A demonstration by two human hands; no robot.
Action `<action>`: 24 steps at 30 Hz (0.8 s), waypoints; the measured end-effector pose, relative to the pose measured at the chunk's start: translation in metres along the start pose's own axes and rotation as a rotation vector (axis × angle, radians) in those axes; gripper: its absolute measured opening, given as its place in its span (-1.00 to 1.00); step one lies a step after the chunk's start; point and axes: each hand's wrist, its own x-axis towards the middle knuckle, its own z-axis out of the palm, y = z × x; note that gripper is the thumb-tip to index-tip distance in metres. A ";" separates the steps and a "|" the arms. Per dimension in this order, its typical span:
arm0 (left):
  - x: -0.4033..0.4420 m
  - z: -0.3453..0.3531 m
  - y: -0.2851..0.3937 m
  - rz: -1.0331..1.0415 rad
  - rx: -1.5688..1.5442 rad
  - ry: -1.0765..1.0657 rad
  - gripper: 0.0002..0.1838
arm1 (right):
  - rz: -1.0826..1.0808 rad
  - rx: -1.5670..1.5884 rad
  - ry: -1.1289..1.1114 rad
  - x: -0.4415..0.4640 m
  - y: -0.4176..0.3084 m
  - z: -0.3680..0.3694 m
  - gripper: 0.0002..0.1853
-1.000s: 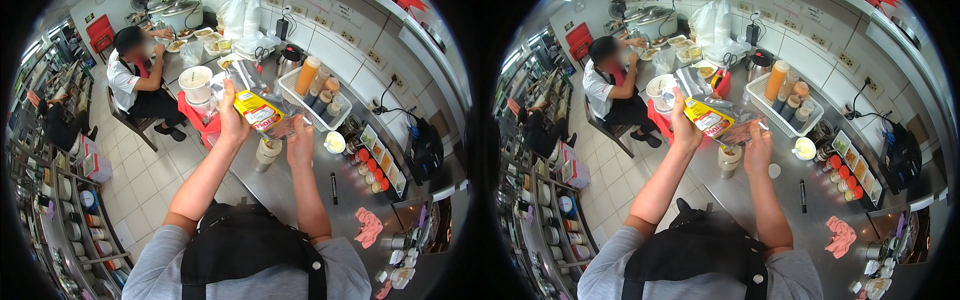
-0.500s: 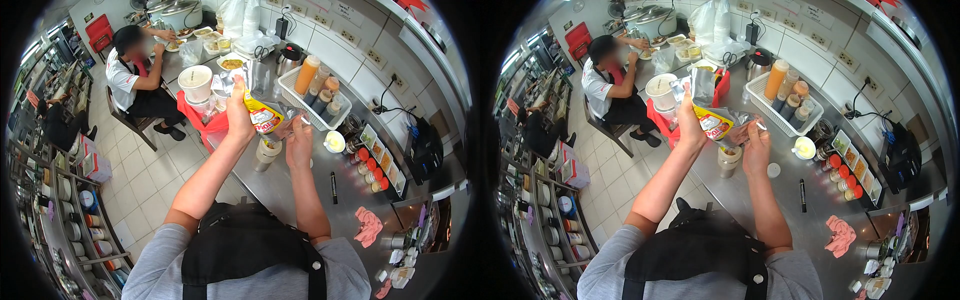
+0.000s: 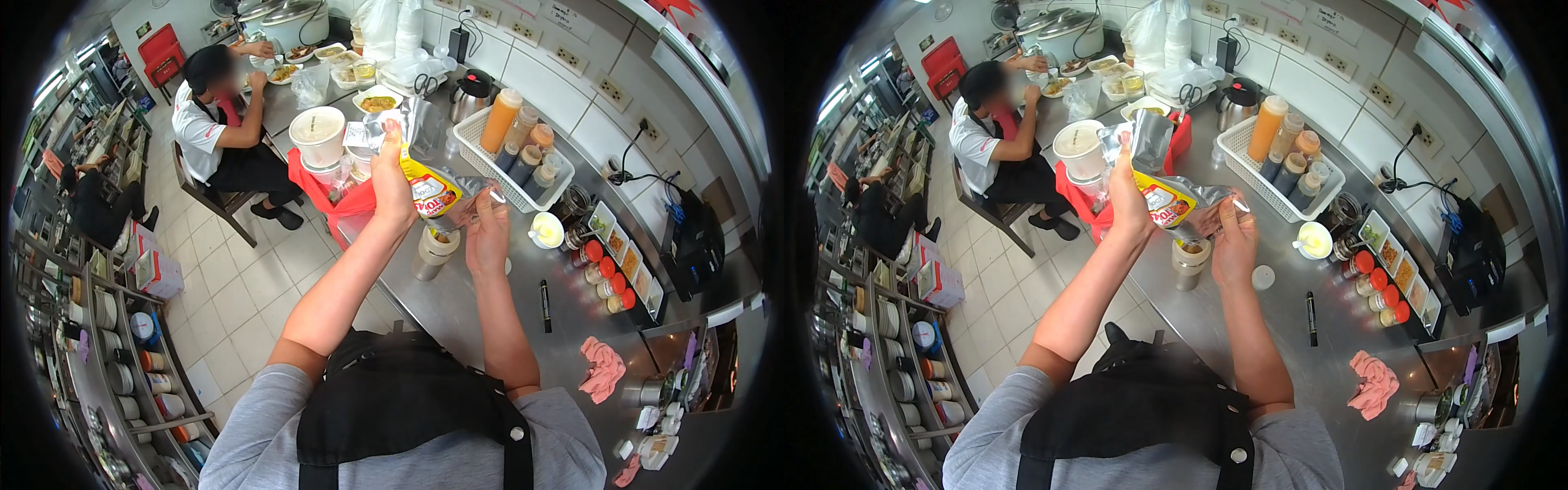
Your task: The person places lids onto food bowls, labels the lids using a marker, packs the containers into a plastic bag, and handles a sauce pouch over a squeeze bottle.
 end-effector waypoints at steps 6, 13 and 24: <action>-0.003 0.000 0.002 0.004 0.006 -0.003 -0.49 | -0.009 0.016 -0.012 0.000 0.002 0.000 -0.77; -0.002 0.000 0.007 -0.006 -0.194 0.003 -0.61 | -0.004 -0.009 -0.009 -0.001 -0.003 0.002 -0.75; 0.015 -0.070 0.005 0.029 -0.342 -0.355 -0.64 | 0.022 -0.029 -0.004 0.005 0.003 -0.010 -0.70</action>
